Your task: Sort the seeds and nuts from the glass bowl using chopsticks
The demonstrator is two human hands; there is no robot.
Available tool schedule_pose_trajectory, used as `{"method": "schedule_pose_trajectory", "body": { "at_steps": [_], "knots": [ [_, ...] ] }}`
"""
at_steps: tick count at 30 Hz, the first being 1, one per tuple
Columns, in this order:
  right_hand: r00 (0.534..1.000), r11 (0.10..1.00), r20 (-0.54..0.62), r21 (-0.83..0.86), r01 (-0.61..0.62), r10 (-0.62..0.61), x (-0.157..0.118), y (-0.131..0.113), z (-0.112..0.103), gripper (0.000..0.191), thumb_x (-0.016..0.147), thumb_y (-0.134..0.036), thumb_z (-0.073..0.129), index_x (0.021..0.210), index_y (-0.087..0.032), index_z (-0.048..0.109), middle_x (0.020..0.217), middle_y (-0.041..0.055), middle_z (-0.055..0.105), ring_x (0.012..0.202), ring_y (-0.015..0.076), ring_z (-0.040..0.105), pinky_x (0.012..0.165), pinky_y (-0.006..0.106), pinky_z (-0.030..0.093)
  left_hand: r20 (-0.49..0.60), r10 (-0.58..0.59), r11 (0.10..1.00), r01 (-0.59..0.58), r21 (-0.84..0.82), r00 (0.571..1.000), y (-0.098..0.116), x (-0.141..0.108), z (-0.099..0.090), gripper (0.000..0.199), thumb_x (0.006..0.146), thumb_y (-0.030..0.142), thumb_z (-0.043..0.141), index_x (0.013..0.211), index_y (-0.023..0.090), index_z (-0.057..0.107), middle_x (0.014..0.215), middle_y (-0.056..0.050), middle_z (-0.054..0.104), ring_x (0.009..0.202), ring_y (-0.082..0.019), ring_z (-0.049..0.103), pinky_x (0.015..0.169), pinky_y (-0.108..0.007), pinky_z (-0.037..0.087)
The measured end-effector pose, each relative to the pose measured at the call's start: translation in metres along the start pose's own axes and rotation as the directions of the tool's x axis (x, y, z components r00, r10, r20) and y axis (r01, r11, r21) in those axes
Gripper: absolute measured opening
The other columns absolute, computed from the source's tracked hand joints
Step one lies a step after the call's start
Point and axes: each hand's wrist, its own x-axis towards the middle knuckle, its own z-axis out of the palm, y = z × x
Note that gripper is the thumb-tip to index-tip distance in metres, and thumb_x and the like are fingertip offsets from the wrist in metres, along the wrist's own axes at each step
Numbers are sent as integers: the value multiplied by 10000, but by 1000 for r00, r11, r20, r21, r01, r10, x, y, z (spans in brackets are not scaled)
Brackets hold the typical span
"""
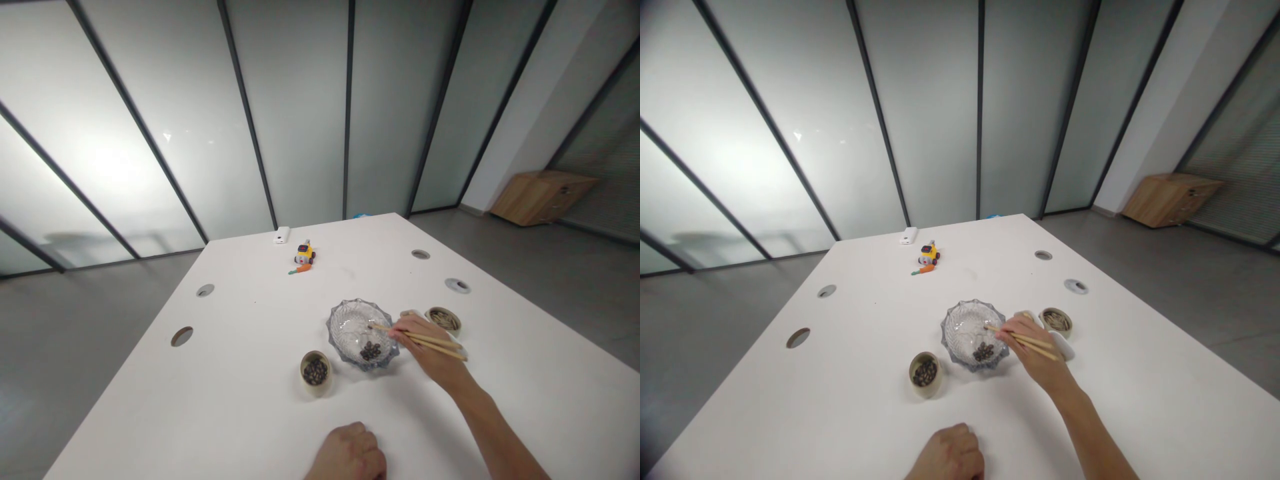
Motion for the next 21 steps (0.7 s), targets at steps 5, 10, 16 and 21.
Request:
{"method": "schedule_pose_trajectory", "body": {
  "at_steps": [5,10,16,21],
  "knots": [
    [1000,1000,28,6,-10,10,1,3,2,370,1012,-530,543,801,-259,679,806,33,694,805,223,611,797,375,514,28,1,1000,-1,-8,1000,1,1,-5,363,905,441,782,718,191,598,691,26,621,682,-142,547,581,-273,342],
    [1000,1000,31,4,-5,5,0,4,2,361,1013,-524,543,805,-262,679,824,31,699,820,222,613,822,374,522,32,7,1000,-8,5,999,0,1,-7,363,891,452,797,727,190,608,696,30,632,672,-137,550,580,-268,361],
    [1000,1000,-13,1,6,-6,1,6,1,375,1004,-549,543,800,-267,683,828,46,713,822,236,635,808,396,535,7,16,999,-17,43,1000,0,1,-5,384,884,468,797,700,199,596,671,38,633,655,-140,558,571,-275,369],
    [999,1000,-49,1,1,-1,0,7,3,354,1000,-553,546,881,-271,725,890,57,739,865,242,666,813,396,551,-15,10,999,-9,38,1000,0,1,-2,386,907,470,768,699,201,587,659,37,622,654,-140,569,560,-276,363]
  ]
}}
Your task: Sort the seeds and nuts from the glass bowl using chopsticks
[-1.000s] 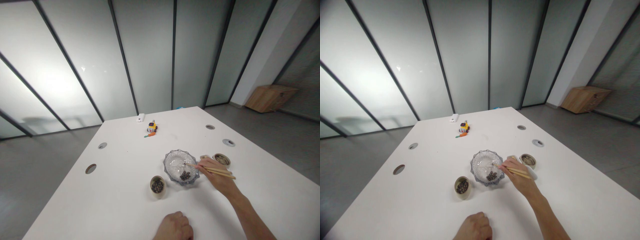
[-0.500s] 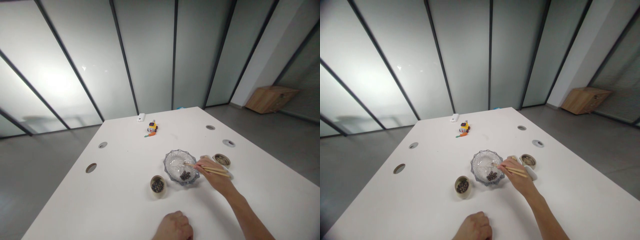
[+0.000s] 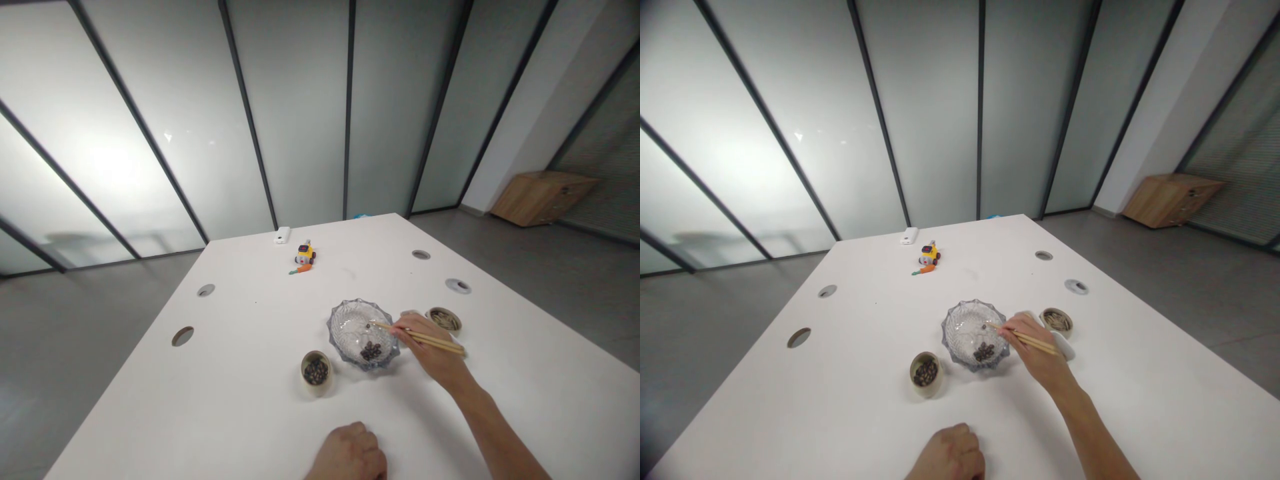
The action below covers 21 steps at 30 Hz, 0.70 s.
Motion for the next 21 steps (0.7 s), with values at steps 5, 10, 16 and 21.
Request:
{"method": "schedule_pose_trajectory", "body": {
  "at_steps": [5,10,16,21],
  "knots": [
    [998,1000,57,-12,14,-14,0,-2,5,322,994,-537,572,899,-275,734,907,43,752,869,234,669,820,390,545,-4,8,1000,-8,-4,1000,-1,0,4,411,907,494,763,685,203,576,640,33,610,647,-143,562,567,-274,360],
    [995,1000,96,-10,-3,4,1,-5,7,350,1007,-535,548,842,-269,705,871,38,741,839,229,655,814,393,532,16,-1,1000,2,-6,1000,0,1,1,391,886,471,791,692,200,585,658,31,620,650,-145,551,562,-276,357],
    [996,1000,95,-17,3,-1,1,-7,6,378,1012,-548,526,821,-275,704,860,37,739,839,231,648,832,401,528,49,-6,1000,7,-27,999,0,0,-1,382,914,488,764,723,199,604,688,28,631,685,-145,565,584,-270,367],
    [997,1000,80,-8,6,-5,1,-6,5,358,1016,-534,530,834,-272,694,867,40,732,848,232,639,821,394,521,37,-11,999,13,-50,999,0,0,0,377,912,470,768,710,197,604,675,21,625,680,-147,552,591,-266,356]
  ]
}}
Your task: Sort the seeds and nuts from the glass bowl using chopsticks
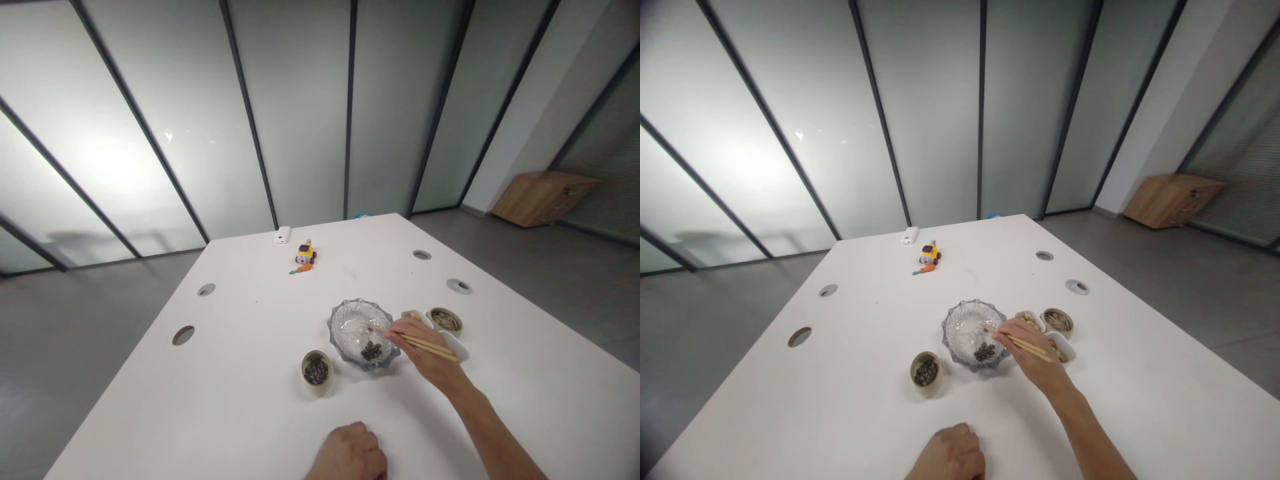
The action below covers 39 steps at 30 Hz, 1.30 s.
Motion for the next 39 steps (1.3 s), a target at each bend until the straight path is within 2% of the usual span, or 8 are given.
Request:
{"method": "schedule_pose_trajectory", "body": {
  "at_steps": [3,10,16,29,39],
  "knots": [
    [1000,1000,-30,2,4,-4,0,0,0,336,1010,-520,550,822,-273,678,837,26,717,817,223,635,792,380,517,1,0,1000,0,2,1000,1,0,-1,349,903,439,782,716,199,612,675,24,624,678,-150,544,593,-270,353],
    [1000,1000,-19,12,0,0,-2,3,1,333,1008,-525,553,844,-268,687,859,33,717,828,225,637,794,380,517,19,-4,1000,4,5,1000,1,-1,-1,342,904,434,783,736,192,609,686,19,633,678,-147,541,595,-270,341],
    [998,999,-57,7,32,-31,-3,10,-2,319,1024,-490,541,851,-264,686,831,37,704,847,225,625,802,371,506,-29,2,1000,-1,18,1000,0,-1,2,388,907,460,769,698,199,574,667,33,612,661,-141,551,573,-278,351],
    [996,997,-64,50,66,-63,1,9,0,344,996,-533,580,820,-264,704,817,24,718,784,210,624,789,367,498,-15,9,1000,-9,9,1000,-2,-1,9,364,912,465,757,720,204,591,676,21,622,673,-151,545,581,-279,343],
    [999,999,-42,38,28,-27,2,7,0,388,1004,-550,553,776,-262,676,776,29,682,781,216,605,780,367,495,-26,-1,1000,1,3,1000,0,-1,5,374,900,460,768,695,205,587,674,24,632,663,-147,556,570,-278,346]
  ]
}}
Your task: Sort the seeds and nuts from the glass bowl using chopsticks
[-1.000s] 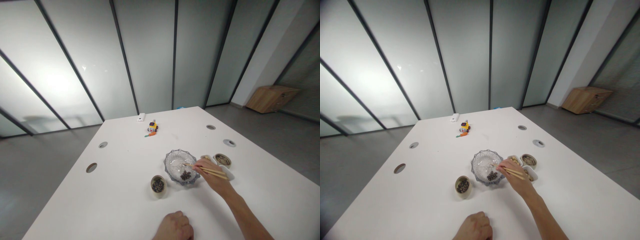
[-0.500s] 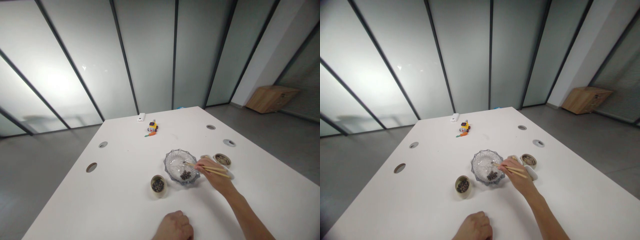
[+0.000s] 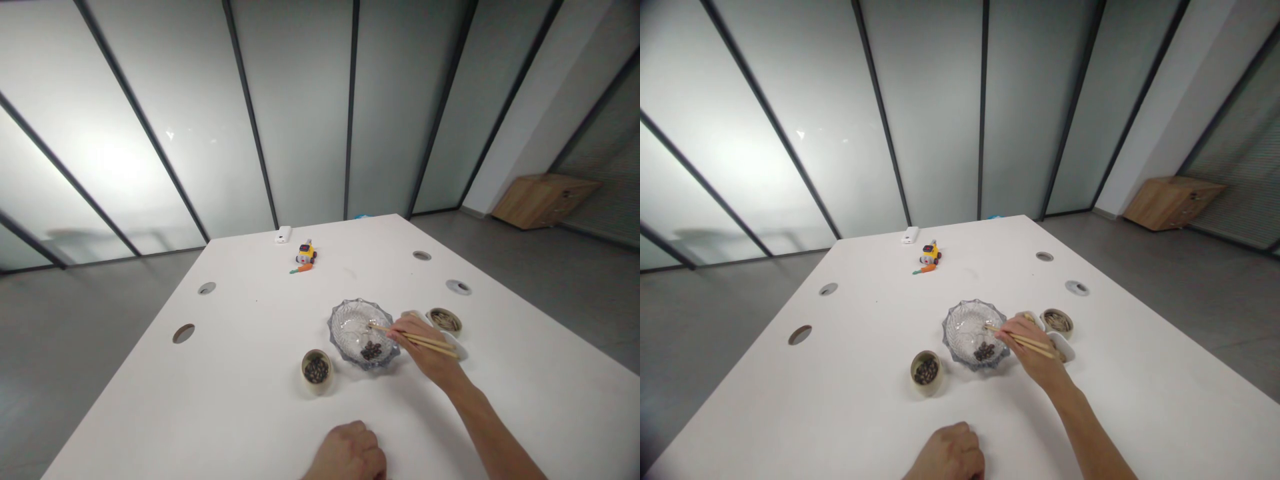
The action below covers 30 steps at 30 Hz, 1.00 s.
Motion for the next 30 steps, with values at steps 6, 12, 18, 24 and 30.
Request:
{"method": "schedule_pose_trajectory", "body": {
  "at_steps": [6,12,18,24,30],
  "knots": [
    [999,1000,-47,-24,7,-8,-2,2,-1,368,1009,-543,540,825,-266,699,816,42,709,799,225,629,752,367,514,20,-1,1000,1,18,1000,0,0,-4,352,899,440,781,713,202,600,682,26,640,660,-144,543,573,-279,342],
    [999,997,-18,-63,34,-35,-2,1,-1,345,1023,-507,531,828,-266,682,815,29,707,799,217,633,774,364,514,18,25,999,-26,39,1000,-1,1,-6,363,883,449,796,710,198,599,688,29,646,653,-139,552,573,-276,358],
    [1000,998,7,-59,23,-22,-2,-4,-2,351,1038,-485,509,812,-264,661,805,21,693,778,205,617,779,360,506,-8,7,999,-7,31,1000,1,-1,-5,370,909,450,766,702,201,586,667,32,627,655,-139,557,583,-278,363],
    [1000,998,-8,-58,7,-7,-2,-3,-3,369,1019,-521,530,795,-264,670,791,25,693,775,209,621,766,357,515,15,10,1000,-10,0,1000,-1,-2,-2,356,905,445,773,718,199,596,674,25,625,670,-147,542,590,-276,351],
    [1000,997,-8,-68,22,-22,-2,-4,-3,344,1024,-509,523,843,-268,689,827,33,712,800,218,632,793,375,519,11,-2,1000,2,-3,1000,-1,-2,0,342,915,443,759,729,201,604,676,26,621,674,-148,542,592,-274,354]
  ]
}}
